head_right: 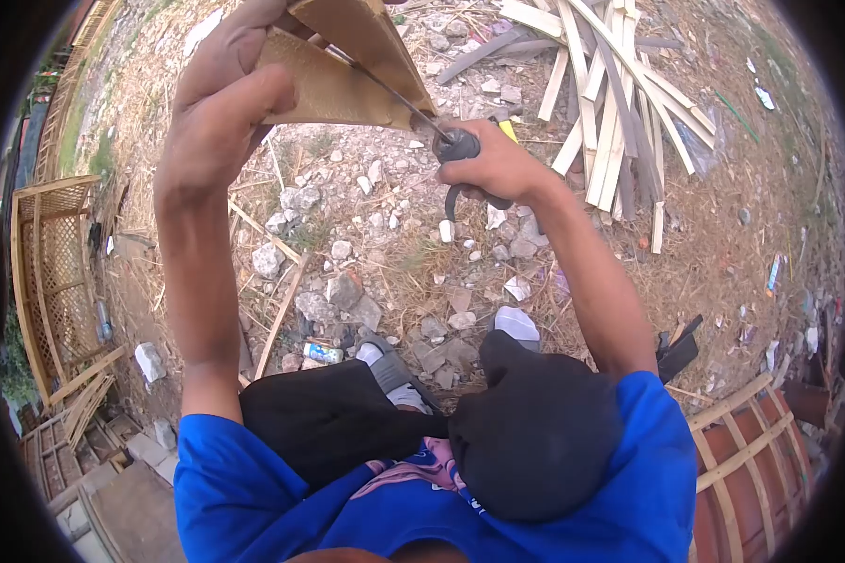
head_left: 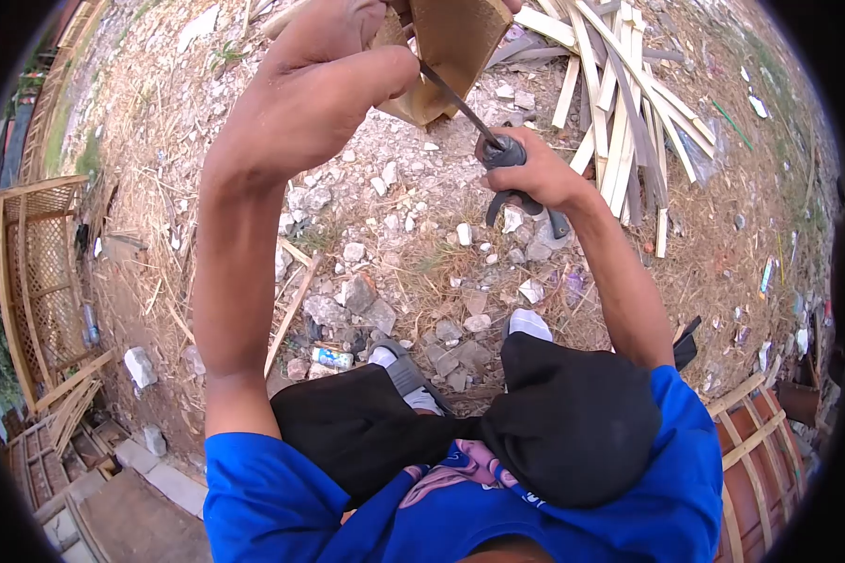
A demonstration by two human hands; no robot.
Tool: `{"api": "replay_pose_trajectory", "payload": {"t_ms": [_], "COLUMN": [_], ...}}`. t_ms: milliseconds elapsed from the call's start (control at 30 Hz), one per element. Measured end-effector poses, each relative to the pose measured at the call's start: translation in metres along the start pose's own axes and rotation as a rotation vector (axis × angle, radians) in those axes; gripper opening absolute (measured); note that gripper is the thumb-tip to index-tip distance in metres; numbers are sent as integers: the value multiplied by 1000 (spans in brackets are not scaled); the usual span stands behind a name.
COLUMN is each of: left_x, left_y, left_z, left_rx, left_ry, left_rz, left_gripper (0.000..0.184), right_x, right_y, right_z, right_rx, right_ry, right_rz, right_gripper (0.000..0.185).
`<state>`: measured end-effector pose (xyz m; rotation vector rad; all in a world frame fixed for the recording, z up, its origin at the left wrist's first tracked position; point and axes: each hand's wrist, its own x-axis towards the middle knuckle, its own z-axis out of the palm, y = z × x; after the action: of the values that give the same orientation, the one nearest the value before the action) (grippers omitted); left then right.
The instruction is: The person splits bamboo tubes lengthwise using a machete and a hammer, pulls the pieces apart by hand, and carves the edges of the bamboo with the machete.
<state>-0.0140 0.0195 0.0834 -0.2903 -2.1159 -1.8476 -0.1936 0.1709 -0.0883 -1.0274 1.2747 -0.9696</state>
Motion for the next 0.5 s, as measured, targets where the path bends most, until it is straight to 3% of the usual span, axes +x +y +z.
{"api": "replay_pose_trajectory", "payload": {"t_ms": [100, 233, 333, 400, 467, 500], "left_x": [2, 0, 4, 5, 5, -2], "left_y": [-5, -12, -14, -14, -7, -10], "left_z": [2, 10, 8, 14, 29, 21], "left_rx": [-226, 84, 47, 34, 108, 186], "left_ry": [-29, 32, 55, 259, 638, 657], "left_rz": [61, 56, 19, -73, -252, -310], "left_gripper": [73, 76, 72, 53, 21, 33], "right_x": [-1, 4, 11, 14, 9, 4], "right_y": [5, 5, 7, 5, 4, 2], "right_z": [-13, -37, -50, -47, -15, 0], "right_rx": [-66, -129, -130, -183, -82, 2], "right_ry": [-30, -136, -161, -119, 8, 41], "right_rz": [6, 23, 4, -14, -23, -12], "right_gripper": [30, 31, 30, 29, 30, 28]}}
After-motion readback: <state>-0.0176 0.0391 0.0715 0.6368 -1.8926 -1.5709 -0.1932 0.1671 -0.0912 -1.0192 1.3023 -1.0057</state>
